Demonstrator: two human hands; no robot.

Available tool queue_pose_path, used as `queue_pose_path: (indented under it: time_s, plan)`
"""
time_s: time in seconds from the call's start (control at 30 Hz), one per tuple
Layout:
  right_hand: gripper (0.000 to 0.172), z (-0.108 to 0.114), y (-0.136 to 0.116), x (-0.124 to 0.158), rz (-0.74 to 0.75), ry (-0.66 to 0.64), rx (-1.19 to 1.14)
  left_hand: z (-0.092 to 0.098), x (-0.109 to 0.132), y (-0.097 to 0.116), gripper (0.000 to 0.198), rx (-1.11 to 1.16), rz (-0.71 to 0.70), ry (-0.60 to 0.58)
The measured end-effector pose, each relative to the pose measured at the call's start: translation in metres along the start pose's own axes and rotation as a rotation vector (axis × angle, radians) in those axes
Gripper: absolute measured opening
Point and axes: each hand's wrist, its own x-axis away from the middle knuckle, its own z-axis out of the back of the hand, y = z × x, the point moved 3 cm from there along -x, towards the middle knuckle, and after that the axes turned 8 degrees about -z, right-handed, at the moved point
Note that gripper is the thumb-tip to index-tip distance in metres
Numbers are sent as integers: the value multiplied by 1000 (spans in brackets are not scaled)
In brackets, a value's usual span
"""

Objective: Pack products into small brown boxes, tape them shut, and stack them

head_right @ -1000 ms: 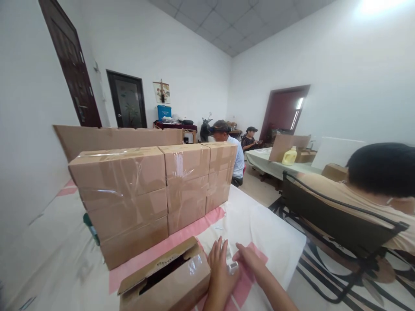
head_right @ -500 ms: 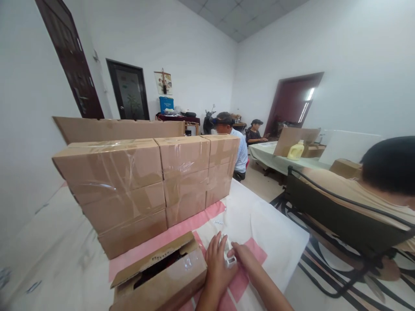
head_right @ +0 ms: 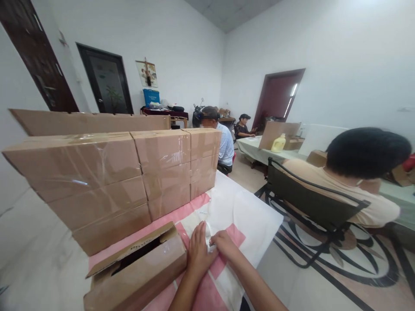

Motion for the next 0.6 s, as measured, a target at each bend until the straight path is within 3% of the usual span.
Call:
queue_pose_path:
  time_s: [0.3,0.6]
  plan:
    - [13,5,-26,2,93,-7,67,-1,0,1,84,-10,5,37]
    - [11,8,-11,8,31,-140,132,4,-3,2,89,54,46,3]
